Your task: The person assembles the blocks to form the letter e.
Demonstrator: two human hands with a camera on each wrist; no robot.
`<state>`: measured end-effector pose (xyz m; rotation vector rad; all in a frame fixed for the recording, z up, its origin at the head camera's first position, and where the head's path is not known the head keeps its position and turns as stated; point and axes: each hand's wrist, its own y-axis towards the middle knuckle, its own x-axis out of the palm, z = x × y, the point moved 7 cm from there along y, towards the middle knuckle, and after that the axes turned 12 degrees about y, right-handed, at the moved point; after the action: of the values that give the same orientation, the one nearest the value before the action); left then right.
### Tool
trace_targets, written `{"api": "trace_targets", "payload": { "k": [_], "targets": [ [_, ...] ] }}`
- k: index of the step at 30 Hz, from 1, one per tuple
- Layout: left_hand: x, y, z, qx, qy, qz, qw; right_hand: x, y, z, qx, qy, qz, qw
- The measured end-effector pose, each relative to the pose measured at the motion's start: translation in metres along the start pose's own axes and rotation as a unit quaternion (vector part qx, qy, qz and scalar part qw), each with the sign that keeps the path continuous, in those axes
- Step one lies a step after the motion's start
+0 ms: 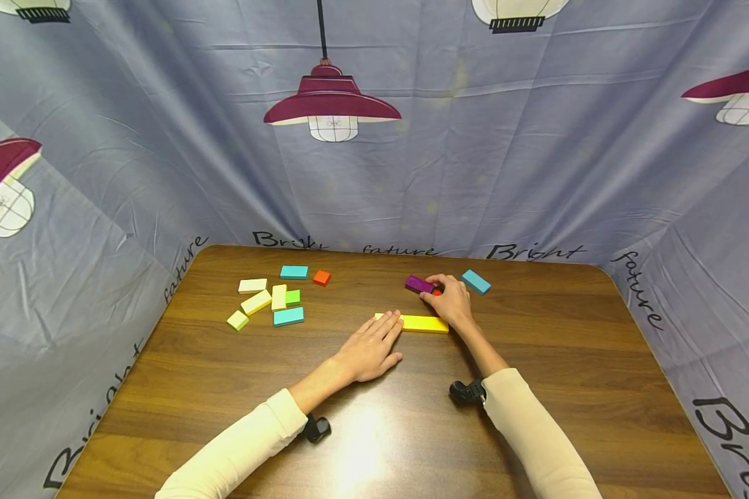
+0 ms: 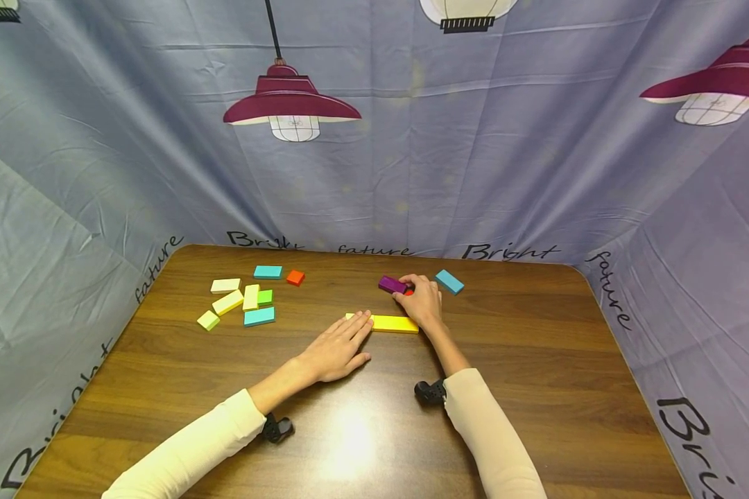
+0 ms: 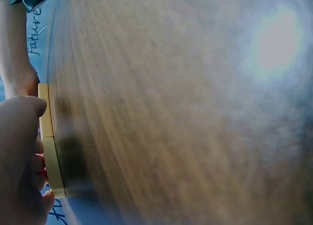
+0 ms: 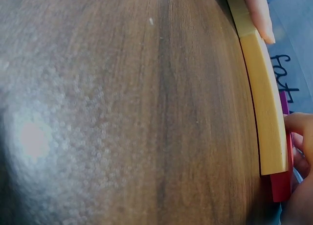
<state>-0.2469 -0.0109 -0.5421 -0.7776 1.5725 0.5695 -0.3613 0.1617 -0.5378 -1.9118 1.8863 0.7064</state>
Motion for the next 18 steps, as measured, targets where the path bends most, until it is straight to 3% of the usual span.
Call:
{"api": "trace_targets", "payload": {
  "k": [18],
  "targets": [
    [0.0004,0.0003,-0.0001,-0.004,-0.005,0.0,1.0,0.0023,-0.0015,0.0028,0.005,-0.007,-0.017,1.0]
  ]
}}
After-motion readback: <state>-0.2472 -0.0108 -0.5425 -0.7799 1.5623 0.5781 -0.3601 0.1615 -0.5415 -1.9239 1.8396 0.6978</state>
